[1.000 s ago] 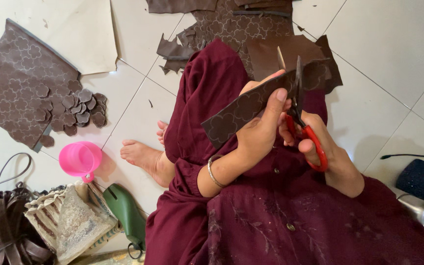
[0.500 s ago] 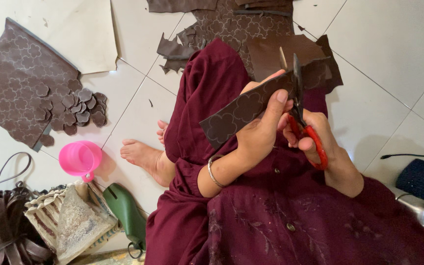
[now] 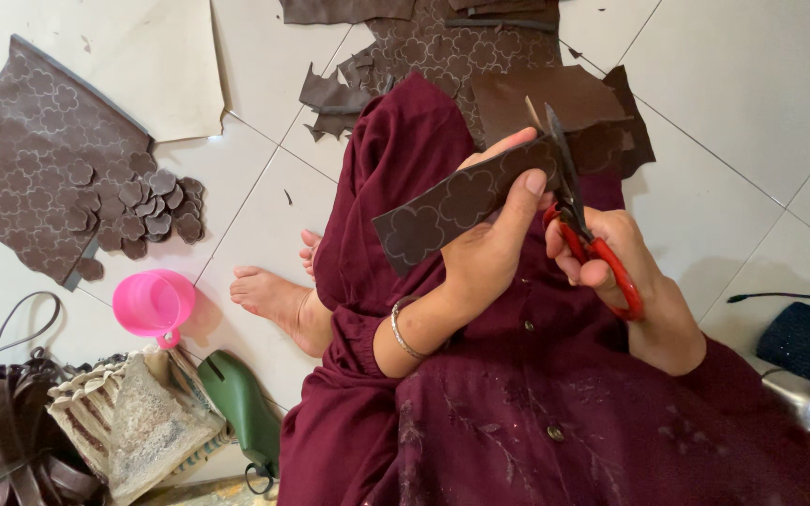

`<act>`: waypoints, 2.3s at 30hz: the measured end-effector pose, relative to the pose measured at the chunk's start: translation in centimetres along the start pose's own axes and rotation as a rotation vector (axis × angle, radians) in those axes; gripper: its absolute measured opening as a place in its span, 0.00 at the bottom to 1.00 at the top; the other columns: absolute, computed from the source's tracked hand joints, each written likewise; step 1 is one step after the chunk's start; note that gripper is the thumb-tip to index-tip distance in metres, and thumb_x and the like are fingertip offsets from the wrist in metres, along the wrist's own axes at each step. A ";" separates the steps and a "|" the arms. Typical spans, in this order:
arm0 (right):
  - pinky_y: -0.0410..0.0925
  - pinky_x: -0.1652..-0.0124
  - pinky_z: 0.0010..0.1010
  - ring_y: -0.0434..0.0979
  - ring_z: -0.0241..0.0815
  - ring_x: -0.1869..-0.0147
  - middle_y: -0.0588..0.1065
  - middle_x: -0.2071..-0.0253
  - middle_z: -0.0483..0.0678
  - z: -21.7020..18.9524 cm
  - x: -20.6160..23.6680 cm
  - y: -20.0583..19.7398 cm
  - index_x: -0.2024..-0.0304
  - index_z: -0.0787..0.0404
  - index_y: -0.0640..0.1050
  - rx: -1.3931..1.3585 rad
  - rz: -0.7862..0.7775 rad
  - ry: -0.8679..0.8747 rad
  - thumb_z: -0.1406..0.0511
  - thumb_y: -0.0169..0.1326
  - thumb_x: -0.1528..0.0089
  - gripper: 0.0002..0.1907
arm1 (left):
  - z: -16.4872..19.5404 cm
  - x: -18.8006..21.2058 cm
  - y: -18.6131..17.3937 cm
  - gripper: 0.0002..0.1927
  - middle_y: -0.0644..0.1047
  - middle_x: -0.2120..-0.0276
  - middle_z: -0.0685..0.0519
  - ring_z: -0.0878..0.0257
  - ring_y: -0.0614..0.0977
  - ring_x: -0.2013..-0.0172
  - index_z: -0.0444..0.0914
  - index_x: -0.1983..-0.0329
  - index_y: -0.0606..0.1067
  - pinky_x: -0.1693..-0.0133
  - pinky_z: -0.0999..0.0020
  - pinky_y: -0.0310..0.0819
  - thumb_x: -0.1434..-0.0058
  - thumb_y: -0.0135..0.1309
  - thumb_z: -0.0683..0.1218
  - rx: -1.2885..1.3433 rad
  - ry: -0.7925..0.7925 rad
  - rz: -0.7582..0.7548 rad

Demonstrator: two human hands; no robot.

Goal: The person sits on a tiled floor and uses red-handled scissors to cut a dark brown patterned fabric. They cut out small flower-shaped pieces and a long strip, placing the finished pieces on the floor beside them.

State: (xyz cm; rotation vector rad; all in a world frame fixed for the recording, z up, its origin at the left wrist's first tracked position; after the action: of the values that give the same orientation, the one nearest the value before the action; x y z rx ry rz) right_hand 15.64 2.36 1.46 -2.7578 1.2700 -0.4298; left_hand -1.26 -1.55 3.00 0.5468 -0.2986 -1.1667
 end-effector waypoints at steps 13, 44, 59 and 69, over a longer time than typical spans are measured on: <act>0.59 0.69 0.24 0.62 0.32 0.69 0.63 0.74 0.41 -9.6 0.5 2.2 0.64 0.63 0.72 0.057 -0.023 0.069 0.20 0.39 0.55 0.54 | 0.8 -0.1 -0.3 0.16 0.79 0.57 0.54 0.73 0.80 0.61 0.35 0.37 0.73 0.57 0.79 0.78 0.26 0.56 0.39 -0.075 0.003 -0.055; 0.61 0.80 0.22 0.63 0.30 0.81 0.66 0.82 0.41 0.2 0.3 1.3 0.69 0.63 0.70 -0.119 -0.066 0.049 0.19 0.38 0.56 0.54 | -0.4 -0.7 -0.3 0.14 0.78 0.59 0.54 0.72 0.79 0.62 0.35 0.40 0.73 0.55 0.75 0.78 0.28 0.57 0.39 -0.011 -0.031 -0.016; 0.68 0.69 0.26 0.69 0.34 0.74 0.70 0.73 0.46 2.5 -0.5 -0.9 0.52 0.67 0.72 -0.306 0.230 -0.287 0.55 0.53 0.30 0.20 | -2.1 -0.6 0.1 0.11 0.77 0.53 0.53 0.70 0.79 0.56 0.34 0.40 0.73 0.50 0.74 0.77 0.23 0.48 0.41 0.094 -0.090 -0.222; 0.72 0.55 0.30 0.72 0.35 0.60 0.72 0.63 0.46 1.5 0.0 -3.7 0.42 0.67 0.71 -0.257 0.274 -0.240 0.58 0.54 0.31 0.22 | -1.5 -1.5 -0.7 0.17 0.72 0.67 0.53 0.73 0.70 0.69 0.33 0.37 0.74 0.64 0.76 0.67 0.26 0.45 0.39 0.028 -0.227 -0.216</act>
State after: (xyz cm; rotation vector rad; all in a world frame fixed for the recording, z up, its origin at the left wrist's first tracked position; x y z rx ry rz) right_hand 18.74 4.72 0.73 -2.6602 1.7046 0.0895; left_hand -1.66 0.02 1.48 0.4797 -0.4594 -1.4398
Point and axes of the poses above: each hand's wrist, its own x-axis away from the middle knuckle, its own y-axis out of the palm, z = x × y, the point moved 2 cm from there along -x, towards the middle knuckle
